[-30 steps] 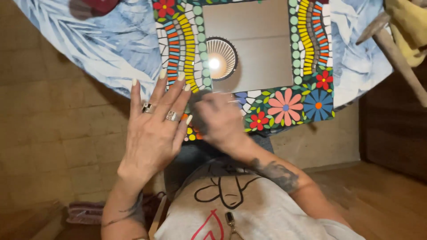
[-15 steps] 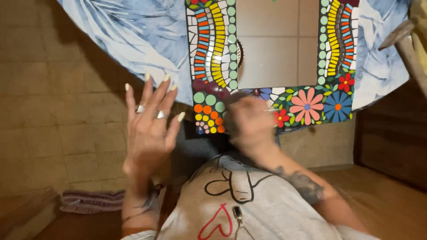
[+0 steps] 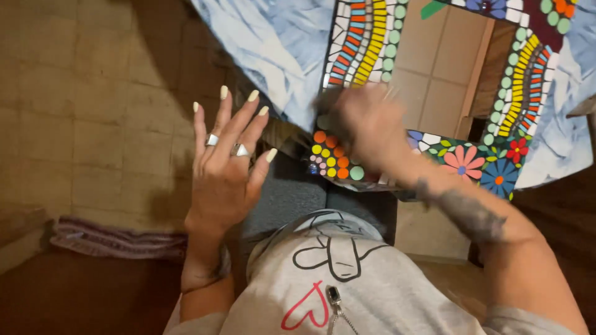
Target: Cleaning and polishing a mosaic mirror frame to remove excess grout residue
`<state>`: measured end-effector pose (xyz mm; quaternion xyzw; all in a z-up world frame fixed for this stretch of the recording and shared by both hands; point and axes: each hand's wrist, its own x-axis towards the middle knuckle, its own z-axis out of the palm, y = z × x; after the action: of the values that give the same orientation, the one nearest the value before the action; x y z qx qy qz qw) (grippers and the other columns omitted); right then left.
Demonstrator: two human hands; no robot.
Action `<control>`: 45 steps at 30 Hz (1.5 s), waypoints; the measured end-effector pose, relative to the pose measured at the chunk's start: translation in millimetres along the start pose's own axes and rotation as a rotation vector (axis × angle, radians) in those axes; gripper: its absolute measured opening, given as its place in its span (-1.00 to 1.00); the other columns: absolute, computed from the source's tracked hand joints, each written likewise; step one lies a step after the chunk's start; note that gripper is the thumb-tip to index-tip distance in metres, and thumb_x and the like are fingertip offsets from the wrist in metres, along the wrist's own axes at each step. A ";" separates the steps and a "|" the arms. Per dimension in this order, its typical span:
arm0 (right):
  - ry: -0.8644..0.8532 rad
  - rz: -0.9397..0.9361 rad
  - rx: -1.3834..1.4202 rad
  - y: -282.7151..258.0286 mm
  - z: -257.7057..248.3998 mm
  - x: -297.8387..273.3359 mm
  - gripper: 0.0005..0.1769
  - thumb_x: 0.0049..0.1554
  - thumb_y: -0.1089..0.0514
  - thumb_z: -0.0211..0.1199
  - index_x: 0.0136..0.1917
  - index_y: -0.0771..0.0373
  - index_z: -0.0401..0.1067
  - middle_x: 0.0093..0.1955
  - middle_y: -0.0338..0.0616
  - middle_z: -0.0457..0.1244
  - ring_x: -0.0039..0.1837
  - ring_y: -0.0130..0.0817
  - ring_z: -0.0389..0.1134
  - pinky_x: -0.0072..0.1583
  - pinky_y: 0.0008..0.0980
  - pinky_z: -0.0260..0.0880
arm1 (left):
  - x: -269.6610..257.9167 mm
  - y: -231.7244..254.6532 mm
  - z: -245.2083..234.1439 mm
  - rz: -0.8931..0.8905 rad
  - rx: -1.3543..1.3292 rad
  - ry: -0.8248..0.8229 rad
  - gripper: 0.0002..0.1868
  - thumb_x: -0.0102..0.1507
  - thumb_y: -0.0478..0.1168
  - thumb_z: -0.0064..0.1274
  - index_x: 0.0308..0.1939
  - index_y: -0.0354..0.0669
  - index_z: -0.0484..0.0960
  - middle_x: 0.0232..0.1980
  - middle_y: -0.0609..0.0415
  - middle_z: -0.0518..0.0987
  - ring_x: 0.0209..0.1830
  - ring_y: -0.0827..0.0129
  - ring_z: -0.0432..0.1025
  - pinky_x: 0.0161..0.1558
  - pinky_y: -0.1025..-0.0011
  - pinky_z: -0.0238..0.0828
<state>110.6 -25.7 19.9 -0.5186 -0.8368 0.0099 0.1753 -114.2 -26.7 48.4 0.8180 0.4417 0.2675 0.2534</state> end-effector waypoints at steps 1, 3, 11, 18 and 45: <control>0.086 0.072 -0.098 14.8 2.0 13.6 -0.78 -0.12 0.27 0.18 -0.17 0.30 0.25 -0.18 -0.02 0.07 -0.25 -0.16 0.11 -0.31 -0.31 0.11 | -0.5 1.8 -1.3 -0.010 -0.030 0.018 -0.56 0.07 -0.33 -0.04 0.03 -0.37 0.37 0.20 0.00 0.21 0.29 -0.01 0.00 0.26 -0.08 -0.30; 0.053 0.013 -0.038 -2.1 -3.9 13.1 -0.74 -0.11 0.27 0.18 -0.09 0.25 0.29 -0.16 -0.06 0.11 -0.24 -0.21 0.13 -0.28 -0.35 0.13 | -5.4 2.6 -3.7 -0.022 -0.037 0.001 -0.57 0.09 -0.30 -0.07 0.03 -0.37 0.36 0.21 -0.01 0.20 0.29 -0.02 -0.02 0.25 -0.07 -0.31; -0.283 -0.044 -0.070 -0.3 1.4 18.0 -0.82 -0.26 0.25 0.11 -0.30 0.15 0.36 -0.30 -0.18 0.21 -0.37 -0.18 0.15 -0.41 -0.30 0.07 | -18.6 -6.8 -5.5 -0.033 -0.006 0.012 -0.55 0.12 -0.25 -0.12 0.07 -0.36 0.32 0.22 -0.06 0.18 0.28 -0.06 -0.03 0.23 -0.11 -0.32; -0.032 -0.170 0.148 -51.0 -0.1 -1.9 -0.77 -0.21 0.28 0.18 -0.21 0.25 0.28 -0.12 -0.07 0.13 -0.19 -0.17 0.10 -0.20 -0.33 0.11 | -23.5 -1.3 -2.0 0.016 -0.012 0.097 -0.56 0.09 -0.30 0.00 0.03 -0.40 0.35 0.20 -0.06 0.20 0.27 -0.04 -0.02 0.23 -0.08 -0.27; 0.148 0.303 0.078 -59.4 -16.2 -45.6 -0.44 -0.43 0.22 0.26 -0.08 0.22 0.27 -0.04 -0.12 0.10 -0.10 -0.16 0.12 -0.10 -0.28 0.18 | 5.3 49.7 18.7 0.194 -0.071 -0.060 -0.56 0.05 -0.36 -0.06 0.02 -0.37 0.36 0.20 -0.07 0.21 0.28 -0.08 0.01 0.24 -0.11 -0.34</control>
<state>82.5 -95.6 34.0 -0.6308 -0.7329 0.0305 0.2531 -70.2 -49.4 68.2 0.8552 0.3427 0.2815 0.2683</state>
